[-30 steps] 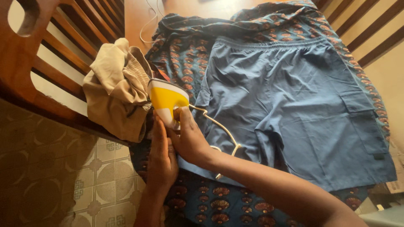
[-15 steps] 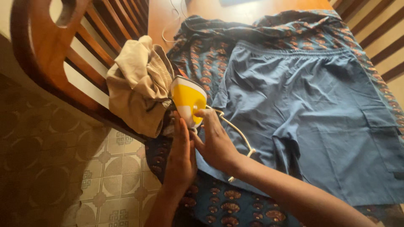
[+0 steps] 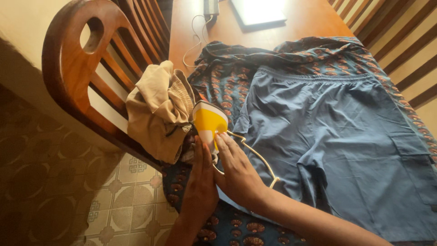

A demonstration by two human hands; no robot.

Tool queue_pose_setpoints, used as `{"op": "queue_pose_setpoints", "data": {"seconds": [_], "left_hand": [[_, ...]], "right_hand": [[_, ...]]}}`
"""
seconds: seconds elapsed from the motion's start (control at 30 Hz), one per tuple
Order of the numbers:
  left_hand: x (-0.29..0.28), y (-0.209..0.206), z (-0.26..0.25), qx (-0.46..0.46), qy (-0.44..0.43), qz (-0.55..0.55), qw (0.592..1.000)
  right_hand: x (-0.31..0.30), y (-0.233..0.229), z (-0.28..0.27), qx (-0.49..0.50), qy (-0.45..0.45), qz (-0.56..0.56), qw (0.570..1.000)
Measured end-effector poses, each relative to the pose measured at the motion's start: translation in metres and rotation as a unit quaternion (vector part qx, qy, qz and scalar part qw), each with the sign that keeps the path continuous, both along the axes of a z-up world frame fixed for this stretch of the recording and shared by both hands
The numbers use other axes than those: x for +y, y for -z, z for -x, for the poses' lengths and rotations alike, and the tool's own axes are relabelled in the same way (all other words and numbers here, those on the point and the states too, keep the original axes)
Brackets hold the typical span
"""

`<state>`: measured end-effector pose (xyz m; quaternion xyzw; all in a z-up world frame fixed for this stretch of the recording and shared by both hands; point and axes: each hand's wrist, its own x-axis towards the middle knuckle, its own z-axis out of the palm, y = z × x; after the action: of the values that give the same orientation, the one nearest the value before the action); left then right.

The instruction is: The person irons a pair of blue shorts laid out on a patterned tablecloth. They use a yellow electric iron to smooth the fabric, frequently pausing to adjust the garment's position and flatten wrinkles with their hands. The process involves ironing different sections of the shorts, including the legs and waist area.

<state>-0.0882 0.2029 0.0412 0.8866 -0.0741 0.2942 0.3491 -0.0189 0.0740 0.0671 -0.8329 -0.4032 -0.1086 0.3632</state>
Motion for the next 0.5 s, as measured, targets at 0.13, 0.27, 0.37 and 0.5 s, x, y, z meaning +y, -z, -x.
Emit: {"op": "queue_pose_setpoints", "data": {"seconds": [0.13, 0.27, 0.37, 0.5], "left_hand": [[-0.002, -0.001, 0.002, -0.018, 0.007, -0.002, 1.000], [-0.010, -0.004, 0.007, -0.015, -0.004, -0.016, 1.000], [-0.018, -0.012, 0.011, -0.047, 0.017, -0.036, 0.998], [-0.040, -0.023, 0.015, -0.036, 0.065, -0.014, 0.997]], "right_hand": [[-0.001, -0.004, 0.000, -0.006, -0.009, 0.001, 1.000], [-0.012, -0.013, 0.000, 0.003, -0.011, 0.005, 1.000], [-0.023, -0.019, -0.001, -0.028, -0.005, 0.017, 0.999], [-0.049, -0.023, -0.004, -0.052, 0.004, 0.023, 0.998]]}}
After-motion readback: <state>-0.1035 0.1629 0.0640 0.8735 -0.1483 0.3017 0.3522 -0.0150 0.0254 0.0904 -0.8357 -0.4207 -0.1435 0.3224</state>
